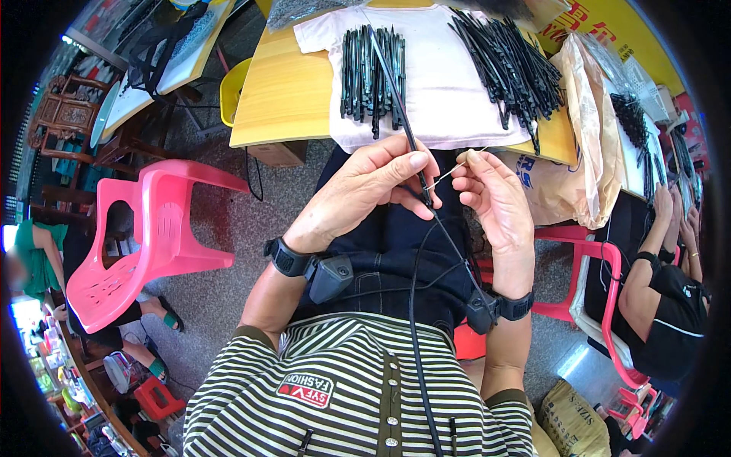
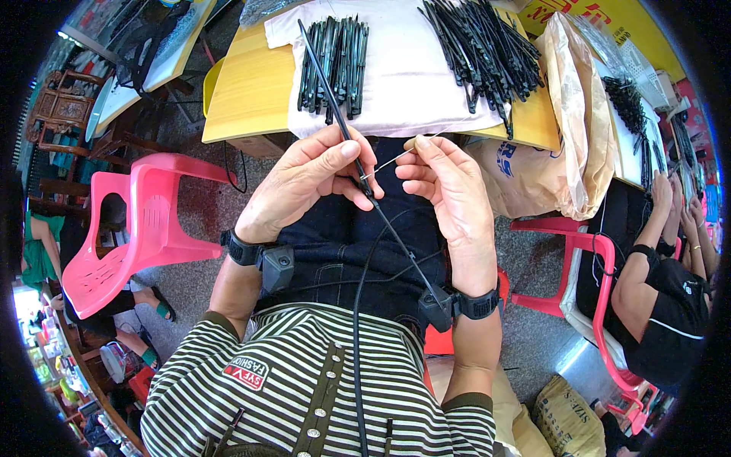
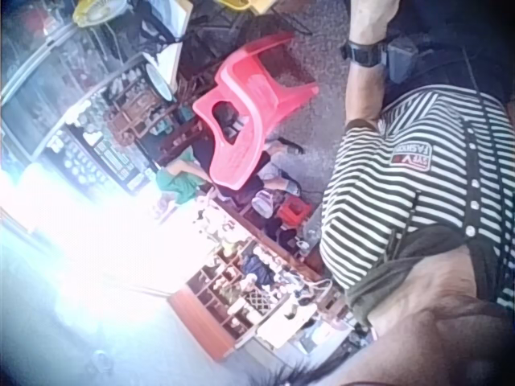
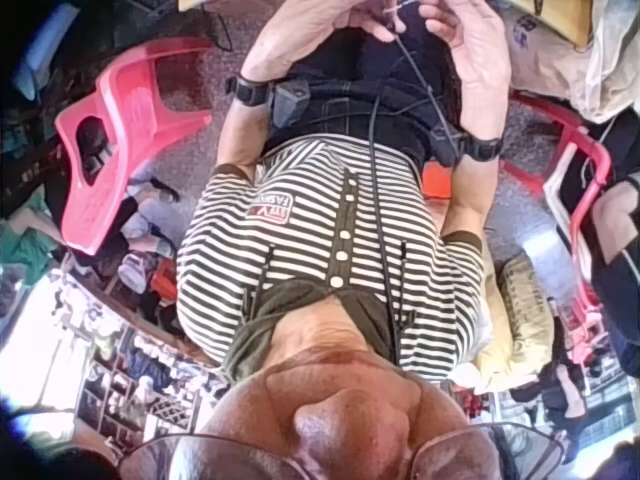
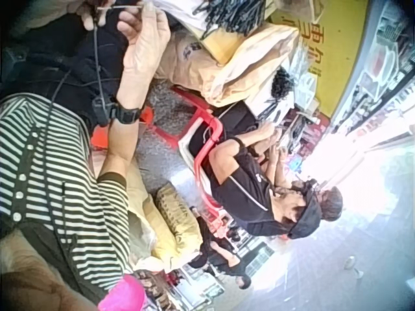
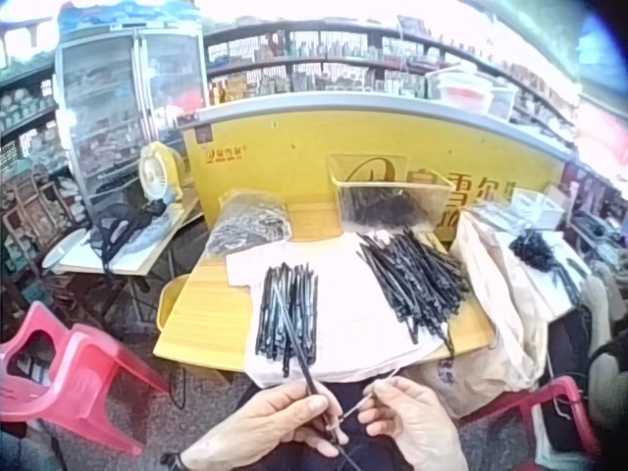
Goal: Bundling or preparing black cable ties at a workstation.
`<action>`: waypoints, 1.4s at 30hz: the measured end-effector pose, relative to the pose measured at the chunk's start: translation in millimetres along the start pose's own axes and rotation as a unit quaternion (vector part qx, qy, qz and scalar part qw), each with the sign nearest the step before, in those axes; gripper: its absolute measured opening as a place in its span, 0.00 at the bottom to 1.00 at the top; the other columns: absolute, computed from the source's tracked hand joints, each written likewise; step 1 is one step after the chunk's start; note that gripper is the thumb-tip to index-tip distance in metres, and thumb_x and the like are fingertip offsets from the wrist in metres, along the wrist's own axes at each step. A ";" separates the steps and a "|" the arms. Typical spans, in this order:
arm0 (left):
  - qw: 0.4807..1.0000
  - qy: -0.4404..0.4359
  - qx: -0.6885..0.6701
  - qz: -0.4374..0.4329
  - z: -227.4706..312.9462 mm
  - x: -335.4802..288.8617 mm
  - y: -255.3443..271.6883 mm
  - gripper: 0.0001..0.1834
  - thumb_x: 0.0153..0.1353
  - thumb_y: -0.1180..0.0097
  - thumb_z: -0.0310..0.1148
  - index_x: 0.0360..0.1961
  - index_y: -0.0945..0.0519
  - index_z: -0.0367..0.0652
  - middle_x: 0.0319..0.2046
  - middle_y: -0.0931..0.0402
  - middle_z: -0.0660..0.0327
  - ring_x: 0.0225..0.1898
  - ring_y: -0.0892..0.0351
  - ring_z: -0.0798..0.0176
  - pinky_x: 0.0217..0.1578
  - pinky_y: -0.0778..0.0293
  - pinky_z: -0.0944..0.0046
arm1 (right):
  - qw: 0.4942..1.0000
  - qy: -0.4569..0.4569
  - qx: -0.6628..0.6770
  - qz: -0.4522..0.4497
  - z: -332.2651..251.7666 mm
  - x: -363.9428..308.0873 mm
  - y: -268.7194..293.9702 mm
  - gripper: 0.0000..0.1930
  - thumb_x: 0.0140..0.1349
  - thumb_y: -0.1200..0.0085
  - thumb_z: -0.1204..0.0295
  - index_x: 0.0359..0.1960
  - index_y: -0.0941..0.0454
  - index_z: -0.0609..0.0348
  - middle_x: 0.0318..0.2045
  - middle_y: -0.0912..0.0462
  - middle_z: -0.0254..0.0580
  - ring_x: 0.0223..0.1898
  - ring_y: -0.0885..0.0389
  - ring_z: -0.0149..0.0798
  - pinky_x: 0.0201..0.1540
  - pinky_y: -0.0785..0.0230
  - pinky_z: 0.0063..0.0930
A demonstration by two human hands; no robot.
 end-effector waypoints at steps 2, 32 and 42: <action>1.000 0.000 0.001 0.004 -1.1 0.6 1.0 0.14 0.68 0.58 0.39 0.38 0.29 0.37 0.34 0.28 0.61 0.35 0.22 0.67 0.35 0.21 0.68 | 0.999 0.029 -0.024 0.020 -3.2 -1.6 -0.1 0.11 0.63 0.49 0.68 0.38 0.24 0.64 0.29 0.19 0.41 0.28 0.19 0.28 0.27 0.24 0.15; 0.997 -0.009 -0.040 0.058 1.3 1.1 14.8 0.12 0.68 0.57 0.38 0.38 0.28 0.39 0.32 0.24 0.56 0.34 0.21 0.64 0.34 0.22 0.69 | 0.960 0.200 -0.194 0.003 -39.0 -22.7 -21.0 0.09 0.63 0.48 0.71 0.39 0.23 0.64 0.29 0.20 0.39 0.27 0.22 0.26 0.26 0.29 0.16; 0.996 -0.013 0.001 0.085 2.9 0.3 10.2 0.07 0.63 0.49 0.29 0.38 0.27 0.36 0.31 0.23 0.57 0.33 0.21 0.65 0.32 0.23 0.70 | 0.990 0.124 -0.064 -0.022 -27.9 -18.1 7.4 0.12 0.63 0.48 0.68 0.43 0.24 0.62 0.32 0.20 0.39 0.29 0.21 0.27 0.26 0.27 0.17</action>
Point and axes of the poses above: each hand's wrist, its own x-axis towards the middle knuckle, its own y-axis out of the back of the hand, z = x × y, the point moved 3 cm from there along x, towards the middle knuckle
